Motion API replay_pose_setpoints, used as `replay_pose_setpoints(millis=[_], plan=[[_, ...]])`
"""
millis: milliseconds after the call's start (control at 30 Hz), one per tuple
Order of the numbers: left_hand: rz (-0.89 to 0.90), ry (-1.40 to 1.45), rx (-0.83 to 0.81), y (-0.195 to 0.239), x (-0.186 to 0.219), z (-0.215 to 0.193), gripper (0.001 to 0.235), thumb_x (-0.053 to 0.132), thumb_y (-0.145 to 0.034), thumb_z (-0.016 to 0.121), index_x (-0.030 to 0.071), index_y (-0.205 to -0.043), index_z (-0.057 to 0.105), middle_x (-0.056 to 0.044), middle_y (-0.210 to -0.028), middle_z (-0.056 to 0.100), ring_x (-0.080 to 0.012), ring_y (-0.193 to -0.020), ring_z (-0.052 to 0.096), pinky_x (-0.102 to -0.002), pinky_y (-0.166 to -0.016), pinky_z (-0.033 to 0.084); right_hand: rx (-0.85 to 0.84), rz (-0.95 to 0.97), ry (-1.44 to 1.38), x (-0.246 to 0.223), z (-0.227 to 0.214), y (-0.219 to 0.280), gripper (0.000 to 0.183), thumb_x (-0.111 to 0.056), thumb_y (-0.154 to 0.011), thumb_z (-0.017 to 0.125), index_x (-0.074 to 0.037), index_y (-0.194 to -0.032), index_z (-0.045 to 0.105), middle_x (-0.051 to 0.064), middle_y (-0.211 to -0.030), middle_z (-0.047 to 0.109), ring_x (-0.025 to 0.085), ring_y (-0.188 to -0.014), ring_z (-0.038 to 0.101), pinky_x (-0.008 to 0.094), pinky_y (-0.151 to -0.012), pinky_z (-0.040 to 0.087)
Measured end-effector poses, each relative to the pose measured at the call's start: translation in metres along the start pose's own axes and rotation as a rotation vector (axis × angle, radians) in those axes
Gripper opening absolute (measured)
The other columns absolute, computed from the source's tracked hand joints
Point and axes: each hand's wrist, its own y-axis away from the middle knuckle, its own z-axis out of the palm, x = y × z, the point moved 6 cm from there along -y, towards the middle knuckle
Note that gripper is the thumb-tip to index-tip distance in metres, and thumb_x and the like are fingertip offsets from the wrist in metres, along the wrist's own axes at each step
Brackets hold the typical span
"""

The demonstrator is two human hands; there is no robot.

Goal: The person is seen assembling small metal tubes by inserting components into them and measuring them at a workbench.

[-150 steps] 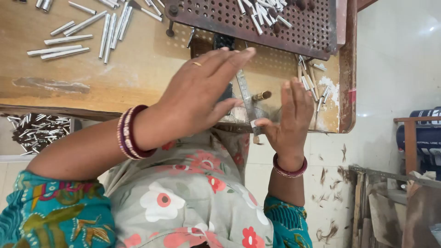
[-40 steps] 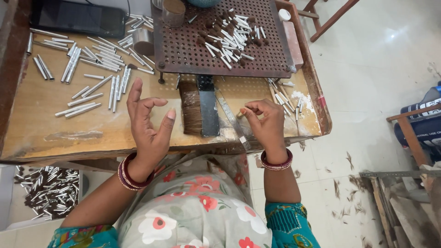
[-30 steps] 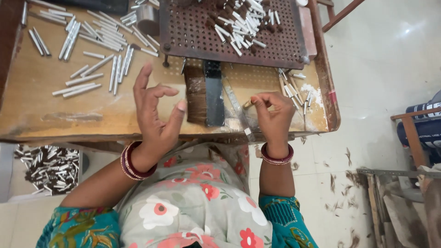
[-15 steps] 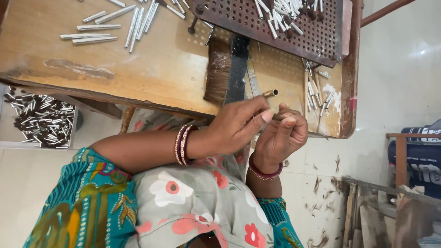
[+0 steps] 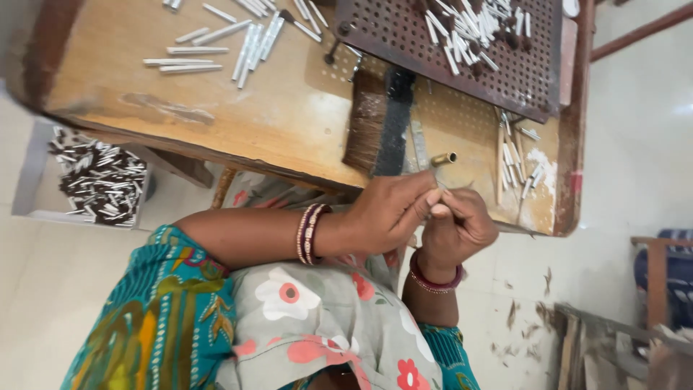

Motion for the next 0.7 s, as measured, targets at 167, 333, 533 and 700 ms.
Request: replay_pose_setpoints(millis=[167,333,533,700], plan=[[0.026,-0.011,0.057,0.009,-0.008,-0.006,0.023,0.023,-0.112,0.048,0.005,-0.098,0.053,-0.017,-0.081,0.056,-0.0387,-0.076,0.062,-0.043,-0.065,0.047,0.118,-0.100,0.140,-0.006,0.027,0.006,0.037,-0.031,-0.105,0.075,0.003,-0.098,0.063,0.008,-0.090,0.063,0.013,-0.075,0.057,0.024,-0.066,0.044],[0.087,-0.263,-0.175,-0.007,-0.009,-0.044,0.019,0.025,-0.107,0.052,0.007,-0.103,0.056,-0.015,-0.083,0.063,-0.0391,-0.078,0.066,-0.049,-0.065,0.047,0.142,-0.202,0.286,0.005,0.028,0.003,0.046,-0.040,-0.116,0.062,-0.001,-0.094,0.051,0.007,-0.090,0.055,0.018,-0.075,0.054,0.027,-0.070,0.044],[-0.292,-1.310,0.022,-0.047,-0.081,-0.229,0.028,-0.001,-0.081,0.062,0.004,-0.109,0.066,-0.019,-0.113,0.063,-0.0369,-0.097,0.067,-0.047,-0.074,0.057,0.222,-0.177,0.142,0.014,-0.001,-0.009,0.045,-0.043,-0.112,0.064,-0.002,-0.103,0.046,0.008,-0.086,0.051,0.015,-0.068,0.054,0.025,-0.061,0.046],[-0.162,-1.380,-0.007,-0.065,-0.091,-0.285,0.006,0.006,-0.079,0.070,0.010,-0.080,0.075,-0.020,-0.100,0.064,-0.0398,-0.097,0.064,-0.053,-0.073,0.050,0.224,-0.172,0.135,0.007,-0.001,-0.006,0.046,-0.042,-0.111,0.066,-0.002,-0.101,0.045,0.009,-0.085,0.049,0.015,-0.068,0.053,0.023,-0.063,0.044]])
